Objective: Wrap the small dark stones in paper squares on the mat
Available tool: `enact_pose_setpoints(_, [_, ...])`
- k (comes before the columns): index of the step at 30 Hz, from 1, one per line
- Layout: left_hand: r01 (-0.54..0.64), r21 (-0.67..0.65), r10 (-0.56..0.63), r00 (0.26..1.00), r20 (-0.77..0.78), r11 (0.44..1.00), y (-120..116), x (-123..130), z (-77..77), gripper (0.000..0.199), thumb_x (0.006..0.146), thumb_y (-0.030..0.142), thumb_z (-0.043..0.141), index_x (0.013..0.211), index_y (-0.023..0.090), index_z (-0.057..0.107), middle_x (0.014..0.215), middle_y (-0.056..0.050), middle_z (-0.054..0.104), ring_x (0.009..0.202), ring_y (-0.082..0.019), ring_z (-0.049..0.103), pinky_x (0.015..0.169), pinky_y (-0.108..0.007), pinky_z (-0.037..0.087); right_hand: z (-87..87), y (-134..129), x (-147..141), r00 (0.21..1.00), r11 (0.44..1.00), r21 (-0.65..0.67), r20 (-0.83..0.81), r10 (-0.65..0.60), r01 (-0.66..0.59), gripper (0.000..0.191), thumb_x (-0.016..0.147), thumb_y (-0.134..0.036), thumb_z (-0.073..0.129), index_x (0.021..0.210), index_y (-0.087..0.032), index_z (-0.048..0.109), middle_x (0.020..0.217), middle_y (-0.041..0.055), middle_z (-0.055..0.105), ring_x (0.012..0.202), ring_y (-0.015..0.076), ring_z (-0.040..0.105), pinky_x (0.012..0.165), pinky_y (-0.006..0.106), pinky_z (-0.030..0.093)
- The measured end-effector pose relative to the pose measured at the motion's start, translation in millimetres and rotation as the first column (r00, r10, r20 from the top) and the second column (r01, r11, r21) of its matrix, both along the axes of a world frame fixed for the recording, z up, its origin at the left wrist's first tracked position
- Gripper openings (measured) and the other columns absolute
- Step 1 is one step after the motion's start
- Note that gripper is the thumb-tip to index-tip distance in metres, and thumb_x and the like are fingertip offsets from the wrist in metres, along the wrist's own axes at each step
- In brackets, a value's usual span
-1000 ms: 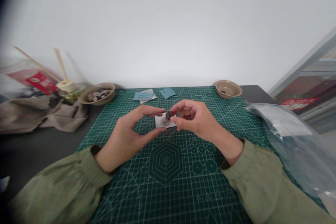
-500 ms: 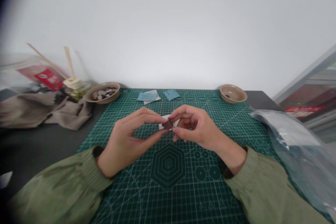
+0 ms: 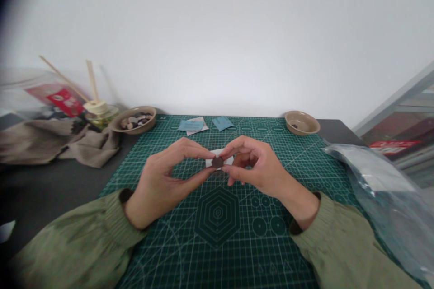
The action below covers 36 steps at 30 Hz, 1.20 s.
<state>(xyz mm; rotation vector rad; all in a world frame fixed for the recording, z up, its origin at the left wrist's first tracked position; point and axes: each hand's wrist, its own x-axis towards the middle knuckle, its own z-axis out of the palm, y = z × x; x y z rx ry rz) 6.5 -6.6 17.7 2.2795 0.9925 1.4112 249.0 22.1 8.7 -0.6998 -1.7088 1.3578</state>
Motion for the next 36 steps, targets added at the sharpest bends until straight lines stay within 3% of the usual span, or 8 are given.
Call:
enact_pose_setpoints(6, [-0.001,-0.028,0.001,1.0,-0.014,1.0,0.5,0.4,-1.5,0.012,0.098,0.024,0.079,0.109,0.024,0.076,0.105,-0.004,0.08,0.097,-0.02,0.075,0.087,-0.036,0.062,-0.9,0.5,0.2,0.999,1.0,0.016,0.05,-0.002,0.001,0.033,0.089,-0.028,0.089,0.119,-0.023,0.076,0.074,-0.0002,0.077,0.059,0.0155,0.074,0.046,0.023,0.052])
enact_pose_setpoints(10, [-0.064,-0.072,0.053,0.988,-0.145,0.995,9.0,-3.5,-10.5,0.027,0.097,0.026,0.078,0.124,0.024,0.07,0.118,-0.006,0.077,0.109,-0.024,0.073,0.096,-0.041,0.06,-0.6,2.9,1.7,0.985,0.985,0.129,0.112,-0.129,0.115,0.029,0.09,-0.03,0.087,0.114,-0.022,0.074,0.107,0.0082,0.083,0.08,0.0186,0.079,0.068,0.03,0.063])
enact_pose_setpoints(12, [-0.107,-0.066,0.084,0.954,-0.287,0.992,14.9,-7.3,-17.6,0.033,0.098,0.028,0.076,0.129,0.022,0.068,0.125,-0.009,0.075,0.119,-0.029,0.069,0.104,-0.049,0.057,0.3,5.9,4.5,0.95,0.952,0.243,0.199,-0.239,0.188,0.025,0.09,-0.028,0.085,0.11,-0.022,0.072,0.111,0.0084,0.082,0.082,0.0184,0.077,0.074,0.033,0.064])
enact_pose_setpoints(14, [-0.127,-0.056,0.093,0.906,-0.412,0.99,19.5,-10.9,-24.6,0.034,0.098,0.029,0.076,0.13,0.021,0.069,0.127,-0.012,0.073,0.123,-0.032,0.065,0.109,-0.055,0.054,1.3,9.4,7.9,0.886,0.902,0.381,0.319,-0.336,0.205,0.023,0.09,-0.023,0.082,0.11,-0.022,0.071,0.097,0.0043,0.08,0.075,0.0172,0.074,0.073,0.033,0.062])
enact_pose_setpoints(18, [-0.054,-0.08,0.009,0.878,-0.478,0.995,21.3,-11.8,-31.8,0.03,0.099,0.027,0.074,0.129,0.022,0.072,0.128,-0.011,0.071,0.123,-0.031,0.064,0.111,-0.054,0.055,1.3,14.0,11.3,0.782,0.826,0.56,0.483,-0.394,0.07,0.021,0.091,-0.017,0.077,0.11,-0.022,0.074,0.09,0.0008,0.074,0.07,0.0144,0.066,0.071,0.031,0.055])
enact_pose_setpoints(23, [0.014,-0.108,-0.063,0.884,-0.464,0.994,18.1,-6.7,-30.5,0.031,0.101,0.024,0.071,0.132,0.022,0.071,0.13,-0.011,0.071,0.124,-0.031,0.063,0.113,-0.052,0.055,-4.9,14.9,8.5,0.715,0.832,0.546,0.621,-0.321,-0.101,0.021,0.096,-0.027,0.077,0.117,-0.023,0.077,0.108,0.0038,0.074,0.081,0.016,0.067,0.077,0.031,0.052])
enact_pose_setpoints(28, [0.005,-0.113,-0.058,0.876,-0.478,0.994,18.3,-7.1,-30.4,0.031,0.101,0.026,0.071,0.132,0.02,0.071,0.131,-0.011,0.07,0.125,-0.03,0.062,0.113,-0.051,0.055,-8.9,16.1,7.0,0.685,0.825,0.559,0.632,-0.362,-0.079,0.017,0.101,-0.033,0.073,0.115,-0.024,0.078,0.113,0.0042,0.074,0.094,0.0194,0.069,0.084,0.033,0.051])
enact_pose_setpoints(36, [-0.007,-0.091,-0.04,0.864,-0.502,0.996,18.0,-6.8,-30.1,0.032,0.101,0.025,0.07,0.132,0.019,0.072,0.129,-0.011,0.07,0.122,-0.031,0.062,0.112,-0.053,0.054,-9.3,17.0,6.7,0.668,0.81,0.584,0.624,-0.406,-0.054,0.016,0.099,-0.034,0.076,0.11,-0.023,0.077,0.102,0.0026,0.074,0.084,0.0174,0.066,0.076,0.032,0.046])
